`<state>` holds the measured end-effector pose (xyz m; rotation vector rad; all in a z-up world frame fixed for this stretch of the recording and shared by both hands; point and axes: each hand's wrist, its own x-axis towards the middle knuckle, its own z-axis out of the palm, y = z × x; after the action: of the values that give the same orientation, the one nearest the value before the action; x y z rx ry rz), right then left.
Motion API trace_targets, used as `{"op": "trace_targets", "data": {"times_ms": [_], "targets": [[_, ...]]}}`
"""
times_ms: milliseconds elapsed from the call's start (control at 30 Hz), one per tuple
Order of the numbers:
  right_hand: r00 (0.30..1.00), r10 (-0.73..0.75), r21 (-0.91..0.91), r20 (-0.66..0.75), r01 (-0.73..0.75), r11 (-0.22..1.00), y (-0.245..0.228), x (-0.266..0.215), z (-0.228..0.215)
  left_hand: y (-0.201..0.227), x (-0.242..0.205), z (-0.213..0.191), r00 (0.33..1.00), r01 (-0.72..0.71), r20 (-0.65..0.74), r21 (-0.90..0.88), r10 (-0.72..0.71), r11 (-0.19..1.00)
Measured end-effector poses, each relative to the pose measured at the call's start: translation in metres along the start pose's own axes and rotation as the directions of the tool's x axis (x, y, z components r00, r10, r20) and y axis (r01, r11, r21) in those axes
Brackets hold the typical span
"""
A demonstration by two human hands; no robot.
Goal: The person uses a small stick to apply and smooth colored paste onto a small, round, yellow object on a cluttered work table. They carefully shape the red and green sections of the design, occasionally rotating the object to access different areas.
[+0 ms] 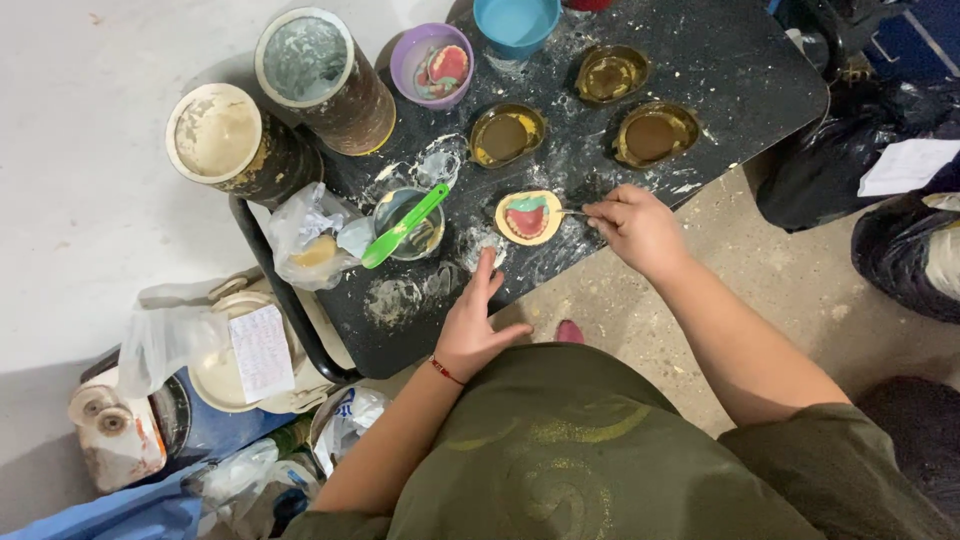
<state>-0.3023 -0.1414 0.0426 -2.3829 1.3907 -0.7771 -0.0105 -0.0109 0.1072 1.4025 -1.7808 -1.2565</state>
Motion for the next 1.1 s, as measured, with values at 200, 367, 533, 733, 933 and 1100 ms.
{"op": "trace_targets", "data": {"times_ms": [200,367,533,733,933,1100], "targets": [[1.000,-0.010,0.013,-0.022,0.011,1.000,-0.004,-0.010,0.005,-0.011,-0.004,0.002,0.999,-0.040,0.006,0.006,0.040,0.999],[0.999,-0.004,0.040,-0.050,0.006,0.999,-0.016,-0.027,0.010,-0.018,-0.012,0.000,0.996,-0.091,0.021,0.010,0.091,0.996],[0.999,0.047,0.074,-0.022,-0.045,0.996,-0.039,-0.040,0.014,-0.021,-0.020,-0.013,0.987,-0.163,0.014,0.044,0.162,0.986],[0.990,0.122,0.337,0.074,-0.140,0.931,-0.070,-0.020,0.004,-0.019,-0.025,-0.074,0.958,-0.100,-0.228,0.303,0.174,0.948],[0.985,-0.120,0.021,0.128,0.118,0.993,-0.147,0.045,0.048,-0.016,0.014,-0.113,0.936,0.172,-0.337,0.687,0.100,0.706],[0.954,-0.295,-0.384,0.057,0.294,0.875,-0.165,0.060,0.094,-0.032,0.042,-0.109,0.942,0.266,-0.335,0.742,-0.002,0.616]]}}
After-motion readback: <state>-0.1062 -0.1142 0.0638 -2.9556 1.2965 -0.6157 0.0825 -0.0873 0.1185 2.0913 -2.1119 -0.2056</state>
